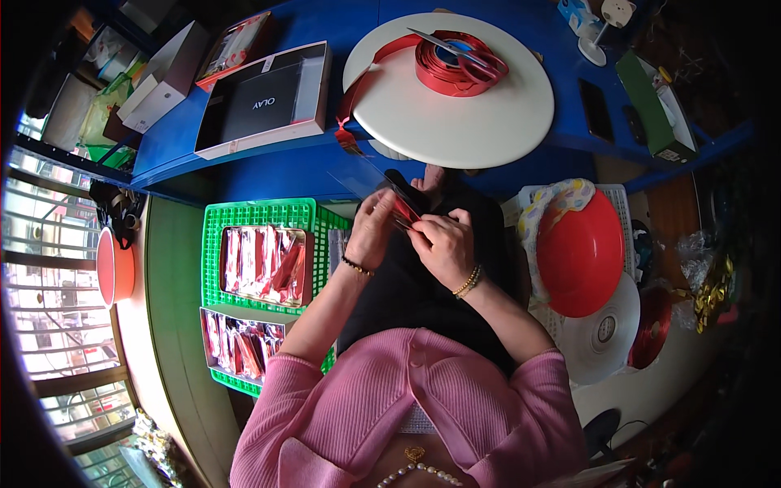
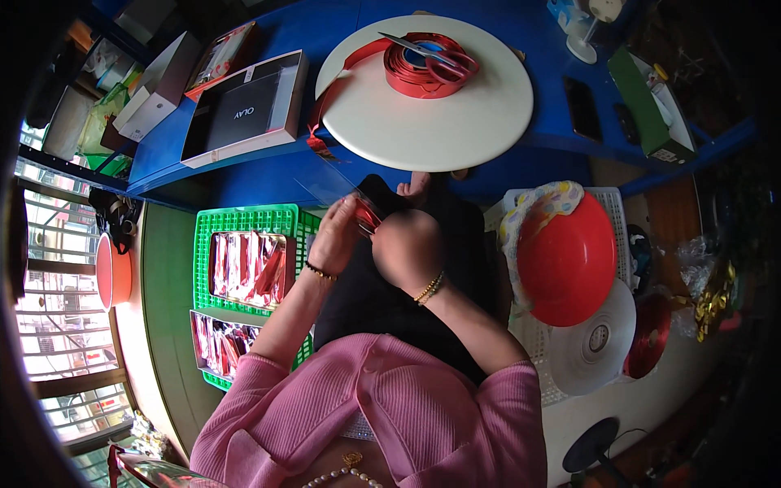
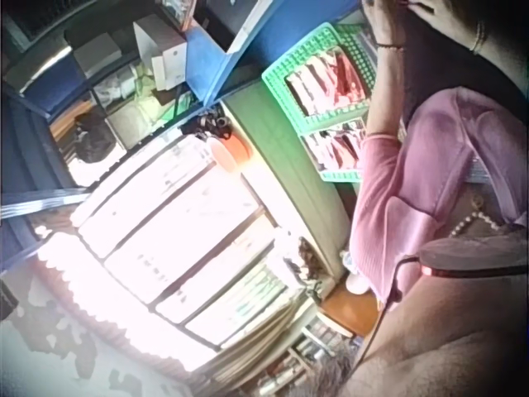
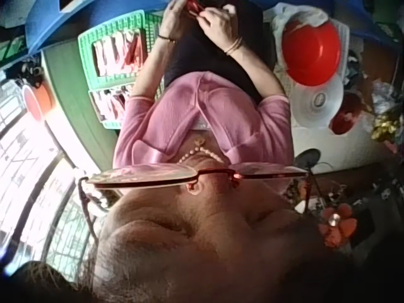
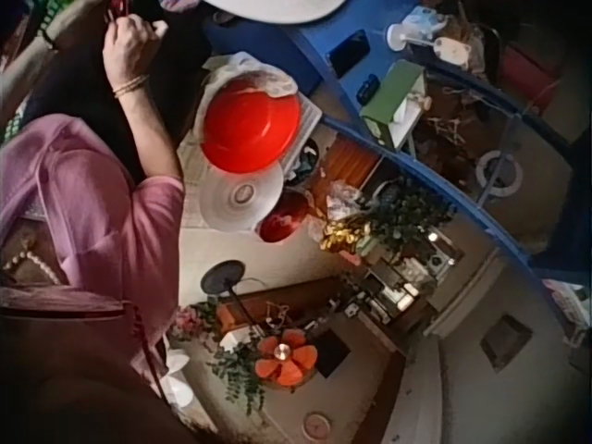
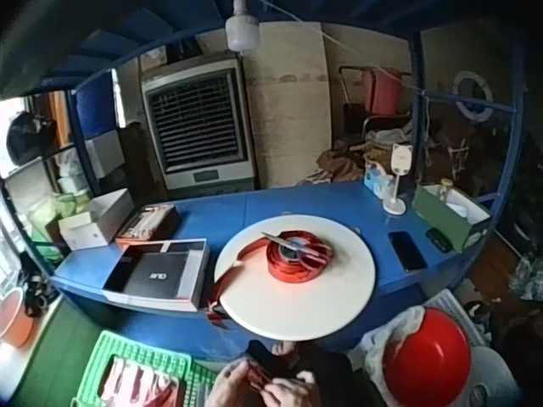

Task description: Making decorative bows from red ribbon and applying them to gift items.

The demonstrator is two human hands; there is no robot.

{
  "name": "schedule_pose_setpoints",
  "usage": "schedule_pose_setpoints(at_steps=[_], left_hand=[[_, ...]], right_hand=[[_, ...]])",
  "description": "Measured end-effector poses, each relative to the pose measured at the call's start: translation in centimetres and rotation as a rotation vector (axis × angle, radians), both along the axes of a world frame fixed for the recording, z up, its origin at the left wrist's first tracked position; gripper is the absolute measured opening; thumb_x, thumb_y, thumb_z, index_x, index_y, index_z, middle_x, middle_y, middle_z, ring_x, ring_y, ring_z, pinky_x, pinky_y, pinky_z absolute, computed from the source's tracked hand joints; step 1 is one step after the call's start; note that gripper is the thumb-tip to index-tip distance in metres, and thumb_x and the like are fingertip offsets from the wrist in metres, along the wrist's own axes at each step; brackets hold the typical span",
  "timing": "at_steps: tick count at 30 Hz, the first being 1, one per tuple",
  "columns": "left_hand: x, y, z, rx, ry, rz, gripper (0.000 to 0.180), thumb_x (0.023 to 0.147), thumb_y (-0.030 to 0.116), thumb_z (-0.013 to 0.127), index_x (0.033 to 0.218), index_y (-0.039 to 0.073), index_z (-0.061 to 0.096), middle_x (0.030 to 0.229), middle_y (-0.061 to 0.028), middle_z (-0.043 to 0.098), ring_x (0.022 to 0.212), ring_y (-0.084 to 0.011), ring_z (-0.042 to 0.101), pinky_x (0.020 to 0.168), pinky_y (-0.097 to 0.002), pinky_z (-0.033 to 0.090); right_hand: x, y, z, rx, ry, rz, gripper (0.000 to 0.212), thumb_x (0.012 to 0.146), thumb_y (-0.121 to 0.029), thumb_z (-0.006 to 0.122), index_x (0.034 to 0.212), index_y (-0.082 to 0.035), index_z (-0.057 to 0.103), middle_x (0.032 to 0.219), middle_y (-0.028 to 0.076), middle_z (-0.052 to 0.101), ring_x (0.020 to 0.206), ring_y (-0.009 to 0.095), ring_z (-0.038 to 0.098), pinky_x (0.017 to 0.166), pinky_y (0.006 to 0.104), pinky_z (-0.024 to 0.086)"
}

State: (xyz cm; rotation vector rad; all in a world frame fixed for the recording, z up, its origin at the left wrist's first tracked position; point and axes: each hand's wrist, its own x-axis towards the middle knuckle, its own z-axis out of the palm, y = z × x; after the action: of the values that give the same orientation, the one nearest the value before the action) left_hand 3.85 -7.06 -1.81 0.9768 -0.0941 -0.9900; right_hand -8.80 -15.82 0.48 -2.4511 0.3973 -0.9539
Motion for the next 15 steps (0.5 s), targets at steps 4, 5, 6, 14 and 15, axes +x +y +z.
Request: schedule_pose_setpoints(at_steps=[4, 5, 6, 14, 15], left_hand=[[0.0, -1.1, 2.4, -0.114, 0.177, 0.031, 0.025, 0.095, 0.02, 0.042, 0.109, 0.001, 0.048, 0.091, -0.0107, 0.062, 0.084, -0.0251, 0.061, 0.079, -0.0352, 0.05], [0.6, -1.0, 1.3, -0.156, 0.186, 0.017, 0.022, 0.096, 0.02, 0.038, 0.105, 0.002, 0.049, 0.083, -0.0098, 0.061, 0.08, -0.0249, 0.062, 0.078, -0.0369, 0.051], [1.3, -0.8, 1.3, -0.123, 0.206, 0.041, 0.022, 0.096, 0.019, 0.038, 0.104, 0.002, 0.049, 0.081, -0.009, 0.06, 0.079, -0.0245, 0.061, 0.079, -0.0378, 0.051], [3.0, -0.1, 1.8, -0.001, 0.33, 0.137, 0.02, 0.097, 0.019, 0.038, 0.098, 0.002, 0.048, 0.076, -0.0071, 0.056, 0.074, -0.024, 0.06, 0.084, -0.0446, 0.05], [3.0, -0.1, 1.8, -0.002, 0.329, 0.138, 0.02, 0.097, 0.019, 0.038, 0.098, 0.002, 0.048, 0.076, -0.0071, 0.056, 0.074, -0.024, 0.06, 0.084, -0.0446, 0.05]], right_hand=[[0.5, 0.9, 0.4, 0.007, 0.044, 0.028, 0.017, 0.068, -0.013, 0.072, 0.08, -0.009, 0.061, 0.084, 0.006, 0.065, 0.072, 0.02, 0.062, 0.08, 0.0391, 0.038], [0.2, 1.0, 0.7, 0.006, 0.035, 0.035, 0.024, 0.067, -0.015, 0.074, 0.087, -0.009, 0.062, 0.093, 0.007, 0.063, 0.079, 0.02, 0.061, 0.084, 0.0406, 0.037], [0.2, 1.1, 1.2, 0.005, 0.025, 0.043, 0.032, 0.066, -0.017, 0.075, 0.094, -0.009, 0.062, 0.102, 0.008, 0.061, 0.086, 0.021, 0.06, 0.088, 0.0421, 0.036], [-1.7, 0.7, -0.9, -0.1, 0.011, 0.157, 0.077, 0.059, -0.022, 0.08, 0.126, -0.011, 0.045, 0.135, 0.019, 0.035, 0.124, 0.036, 0.037, 0.099, 0.0472, 0.03], [-1.3, 0.7, -1.3, -0.143, 0.001, 0.147, 0.072, 0.06, -0.021, 0.079, 0.124, -0.012, 0.048, 0.134, 0.019, 0.036, 0.124, 0.035, 0.037, 0.099, 0.0477, 0.03]])
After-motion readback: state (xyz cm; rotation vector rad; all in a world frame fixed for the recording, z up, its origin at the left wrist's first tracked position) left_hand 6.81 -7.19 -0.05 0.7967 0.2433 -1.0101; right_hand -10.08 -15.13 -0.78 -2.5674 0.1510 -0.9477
